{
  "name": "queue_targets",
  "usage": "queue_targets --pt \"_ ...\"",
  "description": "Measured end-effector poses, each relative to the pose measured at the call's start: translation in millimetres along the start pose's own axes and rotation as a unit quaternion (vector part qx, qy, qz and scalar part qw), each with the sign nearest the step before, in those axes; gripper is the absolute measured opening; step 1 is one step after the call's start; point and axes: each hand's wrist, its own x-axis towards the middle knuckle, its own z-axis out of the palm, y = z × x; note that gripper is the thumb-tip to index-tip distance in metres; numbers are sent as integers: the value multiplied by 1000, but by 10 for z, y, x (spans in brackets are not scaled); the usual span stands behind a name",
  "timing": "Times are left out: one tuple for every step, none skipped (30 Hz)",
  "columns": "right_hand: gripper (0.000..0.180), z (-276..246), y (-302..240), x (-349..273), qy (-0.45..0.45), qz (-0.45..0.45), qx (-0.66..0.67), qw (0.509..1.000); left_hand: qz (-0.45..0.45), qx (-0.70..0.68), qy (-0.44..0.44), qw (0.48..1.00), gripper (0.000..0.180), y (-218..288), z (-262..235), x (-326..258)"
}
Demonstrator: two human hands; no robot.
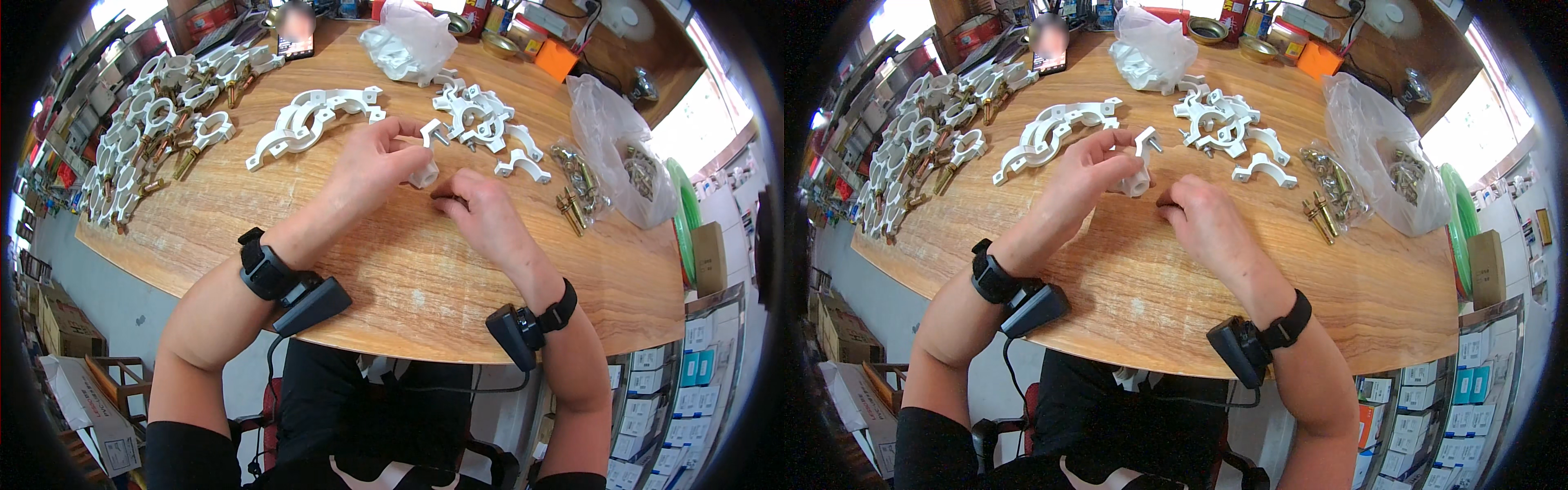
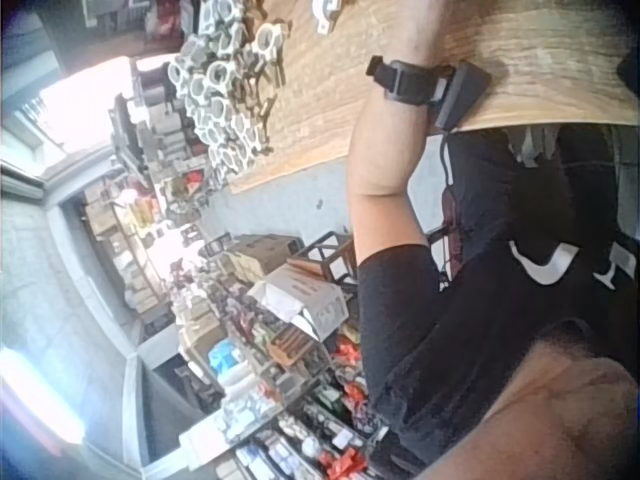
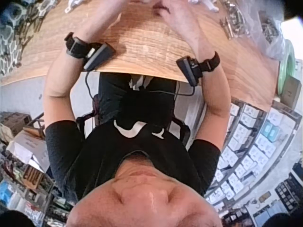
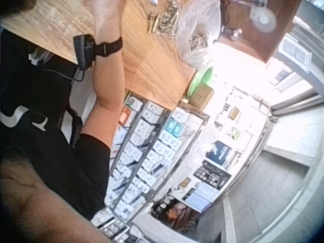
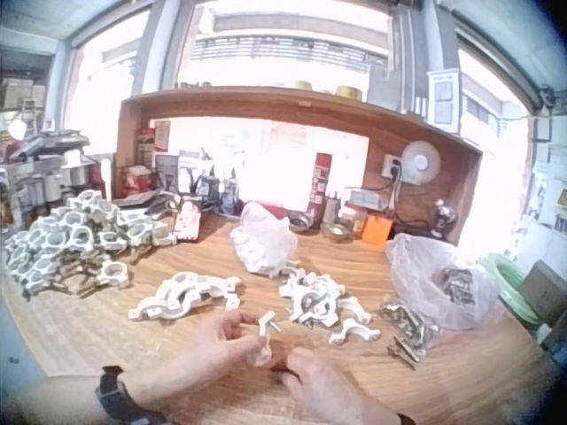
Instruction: Assembling metal bolts and nuts into white plastic pipe clamps.
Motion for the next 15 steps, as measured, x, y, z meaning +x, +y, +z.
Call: queue_targets --pt "11 -4 1 -2 2 1 -15 1000 -3 4 -8 1000 38 -4 -6 6" --pt "11 -7 1 -6 1 7 -31 1000 -5 8 -16 1000 37 -7 -10 9" --pt "11 -11 0 -11 1 9 -44 999 -3 9 -24 1000 37 -7 -11 9" --pt "12 -12 -1 -14 -1 17 -59 998 -1 10 -31 999 37 -5 -10 6" --pt "13 -14 -6 -18 -2 22 -71 997 0 11 -39 999 37 1 -4 1" --pt "13 -16 -13 -19 2 18 -80 997 2 7 -26 1000 36 8 7 -5" --pt "14 -19 -22 -19 9 18 -87 996 3 2 -13 1000 35 17 24 -10" --pt "15 -23 -36 -17 21 10 -91 996 0 -4 0 1000 34 29 39 -17" --pt "17 -27 -53 -12 25 23 -102 994 8 -8 -4 1000 34 43 48 -27" --pt "19 -31 -74 -4 60 28 10 998 11 -15 -6 1000 33 58 53 -40" --pt "22 -37 -98 5 87 53 115 988 19 -24 -8 999 33 71 57 -53" --pt "25 -49 -122 13 105 81 221 966 20 -15 -10 1000 32 83 58 -65" --pt "26 -71 -143 16 106 84 258 957 25 -9 -11 1000 32 92 56 -76" --pt "27 -98 -161 13 100 92 296 945 35 -5 -14 999 31 98 55 -81" --pt "29 -120 -178 12 99 84 342 931 30 2 -20 999 30 103 49 -79"
